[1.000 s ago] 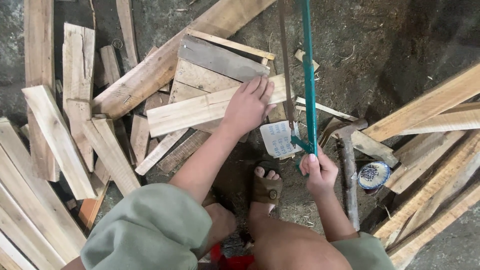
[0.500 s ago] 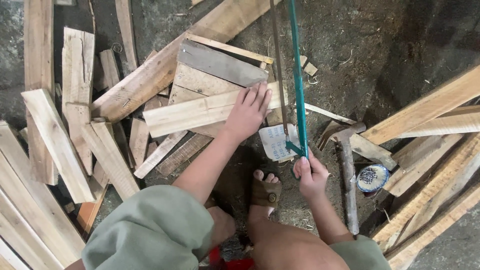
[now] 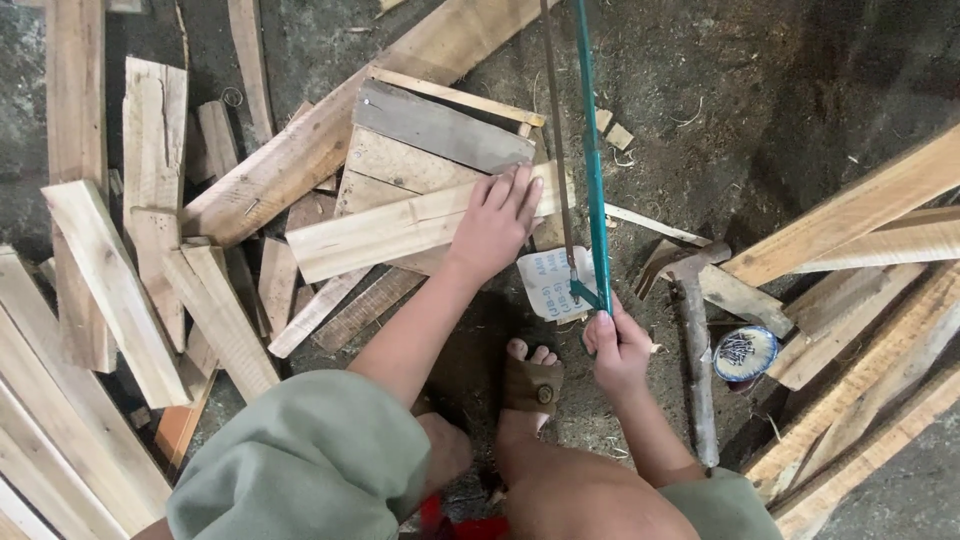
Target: The person sands a small piece of wood with sandpaper while sitting on the floor. They then use a hand saw to cut the wood piece.
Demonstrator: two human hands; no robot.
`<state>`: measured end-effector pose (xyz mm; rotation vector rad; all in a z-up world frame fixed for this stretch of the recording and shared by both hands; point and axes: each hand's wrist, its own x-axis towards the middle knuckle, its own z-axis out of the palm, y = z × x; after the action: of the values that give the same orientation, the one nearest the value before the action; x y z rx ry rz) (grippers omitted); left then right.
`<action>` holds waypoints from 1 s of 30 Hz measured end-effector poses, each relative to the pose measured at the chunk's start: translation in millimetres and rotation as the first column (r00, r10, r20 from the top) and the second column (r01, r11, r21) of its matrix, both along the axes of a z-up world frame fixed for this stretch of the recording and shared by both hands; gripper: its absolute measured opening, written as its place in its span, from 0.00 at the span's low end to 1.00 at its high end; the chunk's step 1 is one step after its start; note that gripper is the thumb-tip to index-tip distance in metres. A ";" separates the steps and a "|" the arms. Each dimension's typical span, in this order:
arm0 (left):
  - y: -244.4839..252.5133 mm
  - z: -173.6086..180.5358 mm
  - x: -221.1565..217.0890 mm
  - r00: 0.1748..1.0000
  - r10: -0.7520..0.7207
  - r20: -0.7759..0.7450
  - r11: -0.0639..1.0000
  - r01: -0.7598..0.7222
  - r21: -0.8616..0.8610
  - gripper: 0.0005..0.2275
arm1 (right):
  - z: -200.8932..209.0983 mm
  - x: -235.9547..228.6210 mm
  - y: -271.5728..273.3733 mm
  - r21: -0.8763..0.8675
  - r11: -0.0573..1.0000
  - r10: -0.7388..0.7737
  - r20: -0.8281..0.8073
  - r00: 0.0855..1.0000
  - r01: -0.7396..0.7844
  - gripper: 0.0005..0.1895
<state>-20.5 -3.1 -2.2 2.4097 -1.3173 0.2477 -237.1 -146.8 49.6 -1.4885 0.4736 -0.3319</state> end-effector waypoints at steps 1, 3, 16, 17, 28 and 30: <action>-0.3 0.7 -0.5 1.000 0.007 -0.006 1.000 -0.007 0.004 0.23 | -1.5 -1.4 0.3 -0.007 1.000 -0.002 -0.009 1.000 0.002 0.20; -1.1 3.1 -0.7 1.000 0.012 -0.011 1.000 -0.012 0.006 0.24 | -4.4 -2.8 0.2 -0.014 1.000 -0.006 -0.018 1.000 0.005 0.20; 29.3 17.0 32.8 0.928 0.371 -0.038 0.870 -0.332 0.364 0.27 | -16.0 -6.4 -3.6 0.031 0.999 0.034 -0.020 0.999 -0.033 0.20; 35.1 6.3 33.1 0.937 0.340 0.080 0.906 -0.349 0.237 0.26 | -17.7 -6.9 -5.7 0.044 0.998 0.040 0.010 0.999 -0.041 0.21; 47.0 8.8 30.7 0.953 0.297 0.061 0.952 -0.300 0.057 0.27 | -39.2 -30.3 -18.6 0.000 0.995 0.098 0.149 0.984 -0.100 0.20; 46.2 14.6 28.5 0.952 0.298 0.067 0.953 -0.301 0.026 0.26 | -42.2 -35.0 -22.3 0.005 0.994 0.105 0.165 0.981 -0.108 0.19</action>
<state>8.0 43.1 12.4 2.6476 -0.9816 0.3869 -272.1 -169.1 7.3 -1.4532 0.2628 -0.3627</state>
